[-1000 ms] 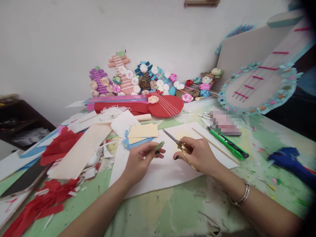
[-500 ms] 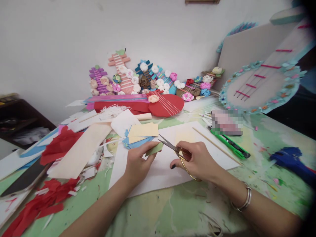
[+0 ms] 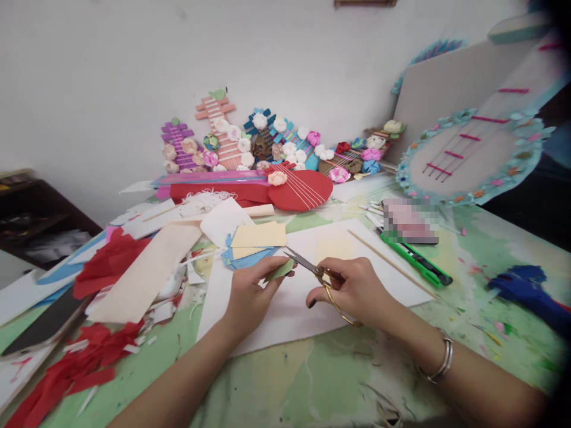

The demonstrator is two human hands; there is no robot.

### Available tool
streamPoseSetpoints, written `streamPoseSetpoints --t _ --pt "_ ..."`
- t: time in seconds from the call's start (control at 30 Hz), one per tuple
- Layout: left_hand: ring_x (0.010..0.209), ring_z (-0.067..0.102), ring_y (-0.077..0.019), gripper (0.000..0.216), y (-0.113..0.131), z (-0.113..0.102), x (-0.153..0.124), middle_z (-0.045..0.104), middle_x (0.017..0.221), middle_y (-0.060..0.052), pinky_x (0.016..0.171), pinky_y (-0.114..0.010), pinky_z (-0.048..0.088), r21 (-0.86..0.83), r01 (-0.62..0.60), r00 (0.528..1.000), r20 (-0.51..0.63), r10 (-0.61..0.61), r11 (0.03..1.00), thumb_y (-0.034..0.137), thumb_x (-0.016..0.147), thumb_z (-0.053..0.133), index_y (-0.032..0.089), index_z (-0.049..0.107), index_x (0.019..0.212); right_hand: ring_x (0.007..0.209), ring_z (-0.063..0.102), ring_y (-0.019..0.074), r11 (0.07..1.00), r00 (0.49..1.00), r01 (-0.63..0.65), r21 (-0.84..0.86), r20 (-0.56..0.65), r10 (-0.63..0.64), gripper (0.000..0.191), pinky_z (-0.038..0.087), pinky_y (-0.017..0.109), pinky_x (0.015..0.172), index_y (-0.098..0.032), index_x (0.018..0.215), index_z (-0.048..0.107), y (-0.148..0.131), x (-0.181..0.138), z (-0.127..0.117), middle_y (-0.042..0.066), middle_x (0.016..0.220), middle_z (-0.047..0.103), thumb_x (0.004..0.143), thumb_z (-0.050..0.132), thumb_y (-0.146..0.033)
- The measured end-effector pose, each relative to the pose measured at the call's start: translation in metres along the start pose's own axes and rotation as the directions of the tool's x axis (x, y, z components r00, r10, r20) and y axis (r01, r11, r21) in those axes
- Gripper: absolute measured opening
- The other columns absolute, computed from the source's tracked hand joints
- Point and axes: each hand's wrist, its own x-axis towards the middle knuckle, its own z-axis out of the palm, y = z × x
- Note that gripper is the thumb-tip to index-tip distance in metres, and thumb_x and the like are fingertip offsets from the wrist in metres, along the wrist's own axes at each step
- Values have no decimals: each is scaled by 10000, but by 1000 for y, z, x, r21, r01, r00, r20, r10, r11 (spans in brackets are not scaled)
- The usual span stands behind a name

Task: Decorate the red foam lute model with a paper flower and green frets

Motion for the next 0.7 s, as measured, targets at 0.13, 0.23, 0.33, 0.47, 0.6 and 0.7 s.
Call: streamPoseSetpoints --t 0.13,0.23,0.33,0.47,0.6,0.7 --pt "737 664 -139 164 0 0 0 706 815 -35 660 -213 515 -19 11 1000 7 -11 1000 98 799 558 163 646 921 463 287 66 1000 1000 19 -8 -15 -19 420 237 200 449 -164 625 590 1 0 0 -62 462 395 641 673 -576" --pt "735 669 -142 165 0 0 1 707 825 -38 668 -222 528 -22 20 1000 11 -19 1000 102 798 559 163 651 922 463 268 65 1000 999 25 -12 -34 -26 433 230 205 442 -163 579 568 1 0 0 -65 452 381 626 680 -579" --pt "740 675 -148 172 1 -1 1 706 839 -41 673 -232 540 -32 22 1000 18 -21 999 104 797 560 165 650 929 466 267 65 1000 998 22 -9 -56 -22 428 232 204 441 -165 556 556 1 0 0 -65 451 399 614 696 -565" --pt "738 678 -148 171 2 -1 1 705 828 -42 675 -233 546 -38 26 999 27 -25 999 99 794 559 160 653 923 464 307 67 1000 995 -16 -3 -96 16 392 247 196 445 -174 638 588 2 1 -1 -61 461 430 639 686 -553" --pt "710 681 -152 152 3 0 2 703 827 -47 658 -243 554 -65 46 999 24 -44 997 116 796 563 155 658 908 466 347 72 999 999 -20 -40 -51 18 374 260 192 457 -181 678 582 0 2 -3 -53 489 449 665 671 -544" --pt "681 679 -150 136 4 -1 2 705 809 -48 635 -240 552 -83 59 998 24 -57 995 129 795 569 151 665 888 478 369 75 997 1000 3 -82 -23 -5 376 261 194 474 -183 701 581 -1 2 -4 -46 515 468 655 680 -542"
